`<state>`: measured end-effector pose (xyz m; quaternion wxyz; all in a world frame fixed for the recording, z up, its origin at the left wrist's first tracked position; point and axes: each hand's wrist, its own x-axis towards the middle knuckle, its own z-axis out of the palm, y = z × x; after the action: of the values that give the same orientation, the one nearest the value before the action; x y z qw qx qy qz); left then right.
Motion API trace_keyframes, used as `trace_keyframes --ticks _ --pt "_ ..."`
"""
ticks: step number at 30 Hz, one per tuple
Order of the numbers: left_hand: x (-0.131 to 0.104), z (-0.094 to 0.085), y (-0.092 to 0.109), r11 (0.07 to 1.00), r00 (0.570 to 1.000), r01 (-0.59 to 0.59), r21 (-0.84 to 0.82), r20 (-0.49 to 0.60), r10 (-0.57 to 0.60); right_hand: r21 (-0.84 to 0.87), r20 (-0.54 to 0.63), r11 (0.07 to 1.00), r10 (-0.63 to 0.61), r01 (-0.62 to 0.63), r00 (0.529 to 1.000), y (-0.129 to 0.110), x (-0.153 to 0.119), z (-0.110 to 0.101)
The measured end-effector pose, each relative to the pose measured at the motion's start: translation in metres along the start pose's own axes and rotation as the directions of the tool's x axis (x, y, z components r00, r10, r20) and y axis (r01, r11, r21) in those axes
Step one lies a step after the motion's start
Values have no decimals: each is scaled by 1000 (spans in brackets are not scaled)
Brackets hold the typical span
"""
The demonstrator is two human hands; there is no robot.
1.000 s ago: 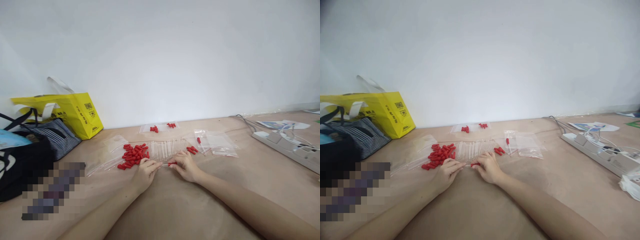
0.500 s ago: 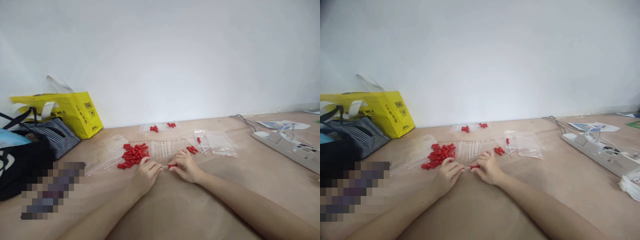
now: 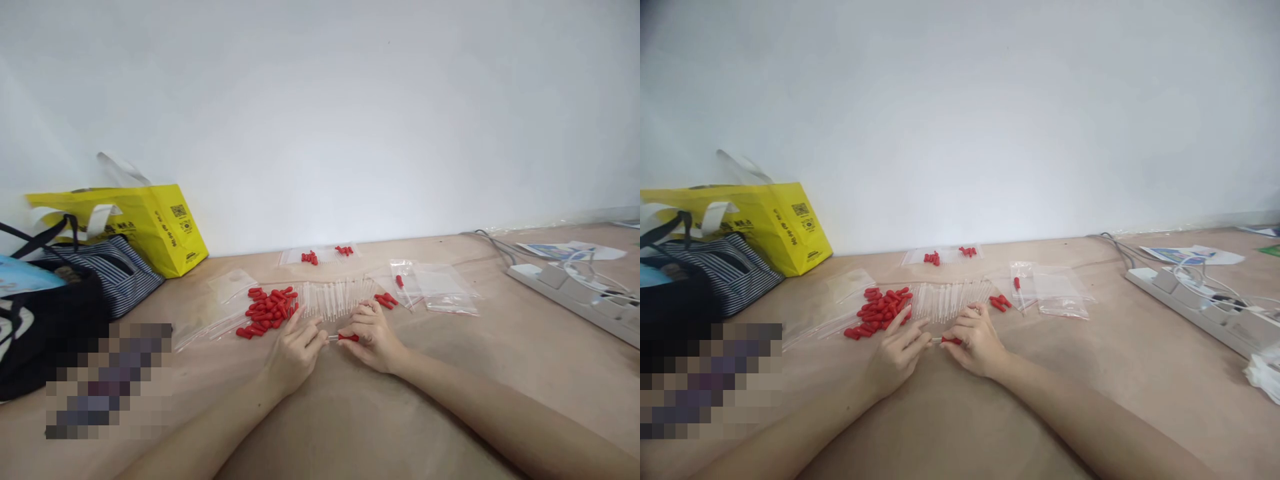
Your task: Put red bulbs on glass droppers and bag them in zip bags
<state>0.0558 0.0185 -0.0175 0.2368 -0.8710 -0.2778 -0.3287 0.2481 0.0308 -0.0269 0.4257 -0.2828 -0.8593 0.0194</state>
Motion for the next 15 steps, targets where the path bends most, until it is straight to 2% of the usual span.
trace_keyframes --ticks 4,9,15 --pt "-1 0 -1 1000 1000 -14 3 15 14 -15 37 1000 26 -25 999 -1 1 -1" --pt "2 -3 -6 999 999 37 22 10 -37 -20 24 996 86 -86 996 -4 3 -7" --pt "4 -6 -7 999 1000 26 47 15 -27 -93 22 993 77 -75 997 -3 2 -7"
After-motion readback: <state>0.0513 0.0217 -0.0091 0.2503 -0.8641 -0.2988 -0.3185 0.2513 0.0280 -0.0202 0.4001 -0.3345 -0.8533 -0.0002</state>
